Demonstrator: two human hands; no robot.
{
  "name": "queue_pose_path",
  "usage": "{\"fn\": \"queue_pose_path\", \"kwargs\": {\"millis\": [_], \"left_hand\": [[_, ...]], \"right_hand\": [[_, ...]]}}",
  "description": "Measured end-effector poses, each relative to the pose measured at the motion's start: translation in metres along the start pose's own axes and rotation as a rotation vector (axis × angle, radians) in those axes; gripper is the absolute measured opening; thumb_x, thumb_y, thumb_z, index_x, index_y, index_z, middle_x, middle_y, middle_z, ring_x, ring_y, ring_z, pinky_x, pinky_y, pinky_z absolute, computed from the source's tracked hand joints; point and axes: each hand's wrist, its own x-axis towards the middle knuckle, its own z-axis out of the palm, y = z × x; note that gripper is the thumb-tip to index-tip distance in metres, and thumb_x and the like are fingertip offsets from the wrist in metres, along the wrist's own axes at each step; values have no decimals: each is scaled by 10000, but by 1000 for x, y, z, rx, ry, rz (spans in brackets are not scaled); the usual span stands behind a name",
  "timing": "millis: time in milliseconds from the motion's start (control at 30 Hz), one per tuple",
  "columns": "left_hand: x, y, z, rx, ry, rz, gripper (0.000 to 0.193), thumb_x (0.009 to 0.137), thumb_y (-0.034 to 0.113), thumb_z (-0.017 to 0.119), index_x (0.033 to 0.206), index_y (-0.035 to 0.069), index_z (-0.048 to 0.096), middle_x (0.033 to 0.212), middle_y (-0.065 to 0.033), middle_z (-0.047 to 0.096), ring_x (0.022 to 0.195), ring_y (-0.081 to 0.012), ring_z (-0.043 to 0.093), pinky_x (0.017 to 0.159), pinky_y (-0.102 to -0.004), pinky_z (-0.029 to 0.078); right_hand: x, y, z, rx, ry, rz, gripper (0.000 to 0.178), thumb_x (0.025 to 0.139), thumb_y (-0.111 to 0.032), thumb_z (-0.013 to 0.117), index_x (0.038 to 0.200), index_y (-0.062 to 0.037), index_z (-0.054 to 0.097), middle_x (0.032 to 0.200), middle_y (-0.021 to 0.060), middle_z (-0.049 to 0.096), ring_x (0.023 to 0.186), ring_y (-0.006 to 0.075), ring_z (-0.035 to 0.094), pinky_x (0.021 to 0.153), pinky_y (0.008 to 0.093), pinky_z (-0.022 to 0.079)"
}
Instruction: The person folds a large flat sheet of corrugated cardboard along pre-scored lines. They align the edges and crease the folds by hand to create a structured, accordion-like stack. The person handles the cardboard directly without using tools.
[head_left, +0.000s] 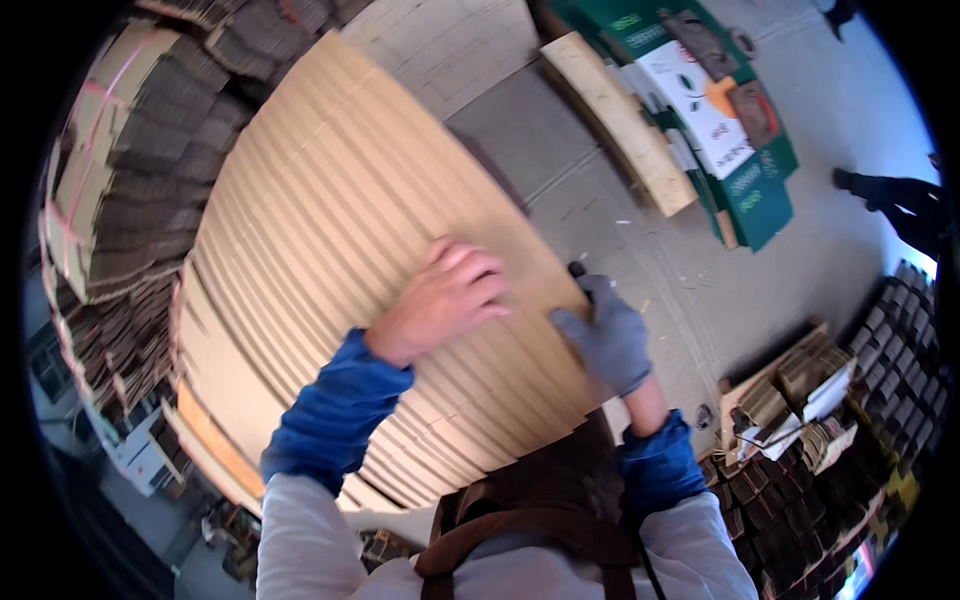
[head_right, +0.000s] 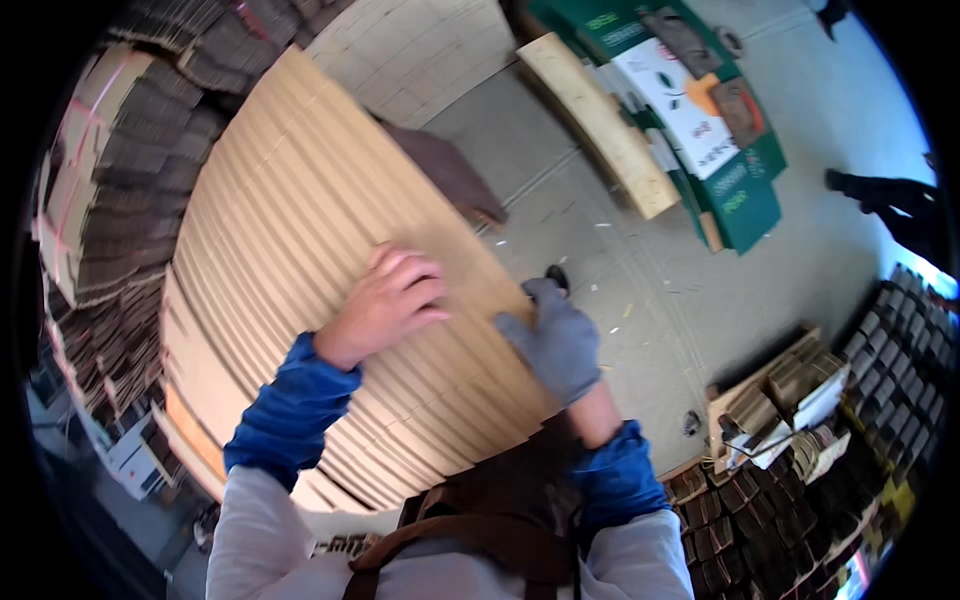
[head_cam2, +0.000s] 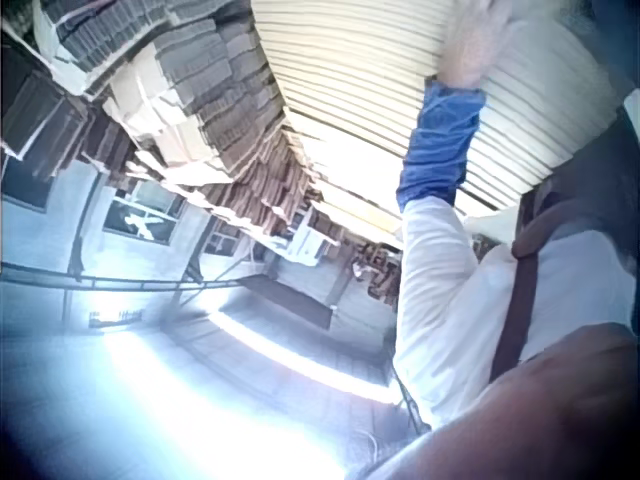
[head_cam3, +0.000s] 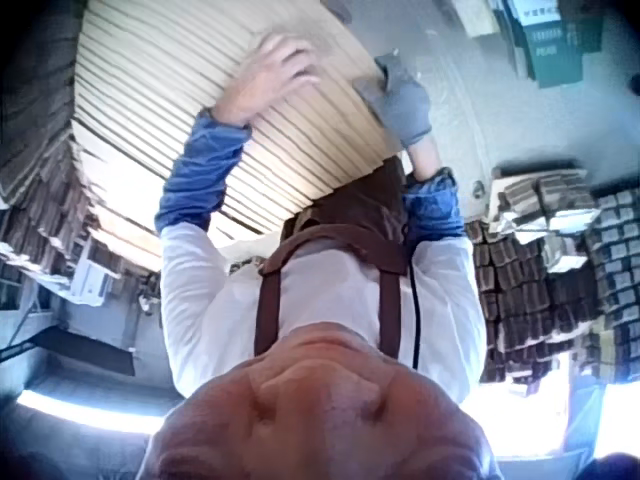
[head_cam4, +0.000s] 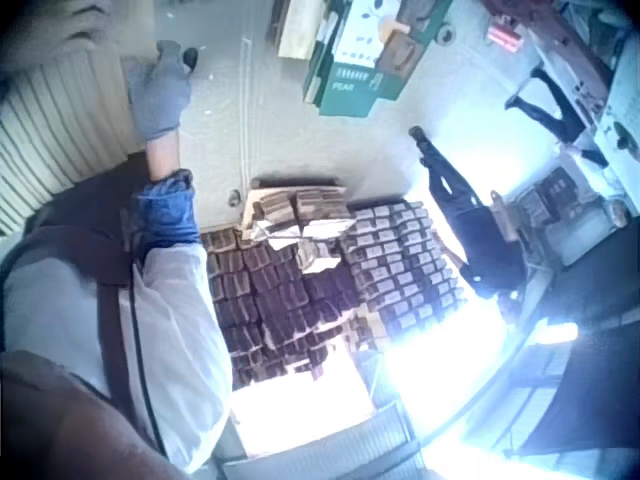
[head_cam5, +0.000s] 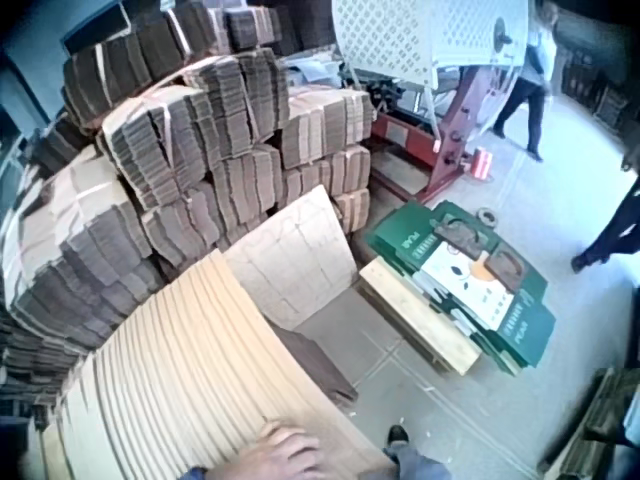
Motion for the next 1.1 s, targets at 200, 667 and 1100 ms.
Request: {"fn": "queue_pose_path", "kwargs": {"millis": [200,667,1100], "left_hand": [[-10,-21,1,48,131,-108,429,664,186,869,1016,91,645,1126,-88,583,1102,-347,528,996,-484,425],[0,-20,-17,86,54,37,324,810,334,787,950,85,633,1067,-71,599,1075,-285,546,1049,-463,402],[6,-43,-14,31,-70,96,343,812,379,785,928,114,601,965,-34,520,1003,-220,513,982,-377,391]], "right_hand": [[11,-8,28,-76,83,-187,715,886,-423,711,1427,-29,461,1242,180,642,1077,357,633,960,476,454],[7,-11,31,-40,94,-176,719,872,-358,734,1447,-26,458,1236,237,643,1104,412,626,960,493,481],[14,-23,24,-38,41,-156,757,851,-288,787,1452,16,440,1304,259,622,1171,435,604,992,487,482]]}}
